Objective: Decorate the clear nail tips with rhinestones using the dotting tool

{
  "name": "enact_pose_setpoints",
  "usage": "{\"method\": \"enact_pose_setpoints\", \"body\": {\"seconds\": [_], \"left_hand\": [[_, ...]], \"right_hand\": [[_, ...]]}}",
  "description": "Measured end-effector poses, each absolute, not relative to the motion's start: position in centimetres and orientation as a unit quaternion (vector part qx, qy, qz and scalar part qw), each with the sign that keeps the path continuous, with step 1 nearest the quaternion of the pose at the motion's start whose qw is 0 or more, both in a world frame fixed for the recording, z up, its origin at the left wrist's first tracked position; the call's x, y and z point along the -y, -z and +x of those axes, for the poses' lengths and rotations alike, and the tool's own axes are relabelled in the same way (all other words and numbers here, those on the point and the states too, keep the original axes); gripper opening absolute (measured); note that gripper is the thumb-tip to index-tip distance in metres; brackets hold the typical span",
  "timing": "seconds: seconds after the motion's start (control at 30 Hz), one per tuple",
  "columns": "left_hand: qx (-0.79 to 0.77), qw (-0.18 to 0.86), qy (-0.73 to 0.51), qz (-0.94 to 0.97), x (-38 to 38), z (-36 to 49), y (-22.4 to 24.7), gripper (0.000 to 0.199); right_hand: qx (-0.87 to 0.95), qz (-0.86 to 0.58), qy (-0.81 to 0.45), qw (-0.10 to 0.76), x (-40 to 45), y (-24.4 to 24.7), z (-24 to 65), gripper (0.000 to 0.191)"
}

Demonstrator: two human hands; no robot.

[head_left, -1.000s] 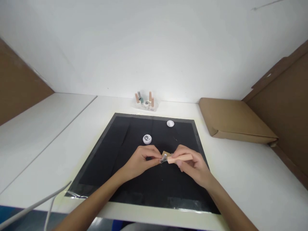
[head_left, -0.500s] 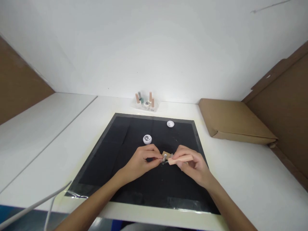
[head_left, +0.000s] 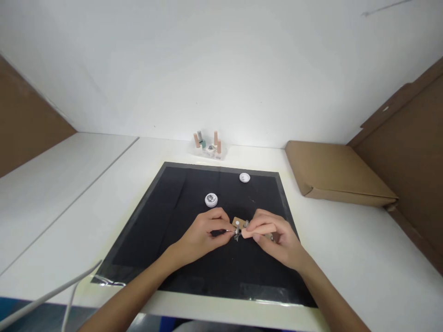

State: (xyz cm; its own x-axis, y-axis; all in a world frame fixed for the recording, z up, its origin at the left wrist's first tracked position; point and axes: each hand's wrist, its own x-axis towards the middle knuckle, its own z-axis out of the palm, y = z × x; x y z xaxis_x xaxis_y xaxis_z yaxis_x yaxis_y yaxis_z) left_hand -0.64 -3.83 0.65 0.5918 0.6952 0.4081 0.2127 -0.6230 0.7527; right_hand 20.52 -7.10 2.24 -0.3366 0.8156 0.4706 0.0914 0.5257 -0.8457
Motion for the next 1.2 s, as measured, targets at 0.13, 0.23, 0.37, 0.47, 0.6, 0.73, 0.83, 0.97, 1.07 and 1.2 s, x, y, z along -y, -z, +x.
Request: {"method": "enact_pose_setpoints", "body": {"seconds": [0.13, 0.23, 0.37, 0.47, 0.6, 0.73, 0.83, 0.97, 1.07, 1.2], "left_hand": [[-0.275, 0.333, -0.354, 0.83, 3.9, -0.6, -0.7, 0.014], [-0.275, 0.332, -0.352, 0.831, 4.0, -0.7, -0.7, 0.014], [-0.272, 0.33, -0.348, 0.834, 4.0, -0.6, -0.7, 0.014], [-0.27, 0.326, -0.344, 0.838, 4.1, -0.5, -0.8, 0.015], [-0.272, 0.327, -0.337, 0.84, 4.2, -0.4, -0.8, 0.015], [-0.274, 0.328, -0.336, 0.839, 4.2, -0.5, -0.8, 0.015], [-0.275, 0.328, -0.331, 0.841, 4.2, -0.5, -0.7, 0.014], [-0.276, 0.325, -0.325, 0.844, 4.2, -0.3, -0.8, 0.015], [-0.277, 0.324, -0.326, 0.843, 4.2, -0.3, -0.7, 0.015], [-0.276, 0.324, -0.328, 0.844, 4.2, -0.4, -0.6, 0.015]], "right_hand": [[0.721, -0.324, -0.355, 0.5, 7.0, -1.8, 20.6, 0.02], [0.717, -0.332, -0.351, 0.502, 7.1, -2.0, 20.8, 0.018], [0.732, -0.304, -0.367, 0.487, 7.2, -2.3, 20.7, 0.013], [0.742, -0.289, -0.367, 0.481, 7.1, -1.9, 20.6, 0.016], [0.731, -0.308, -0.35, 0.498, 7.0, -1.4, 20.6, 0.02], [0.722, -0.322, -0.342, 0.508, 7.1, -1.6, 20.8, 0.02], [0.729, -0.307, -0.351, 0.501, 7.2, -1.9, 20.9, 0.017], [0.744, -0.285, -0.36, 0.486, 7.1, -1.7, 20.7, 0.017], [0.736, -0.302, -0.353, 0.493, 7.0, -1.3, 20.6, 0.019], [0.722, -0.325, -0.346, 0.503, 7.0, -1.3, 20.7, 0.02]]}}
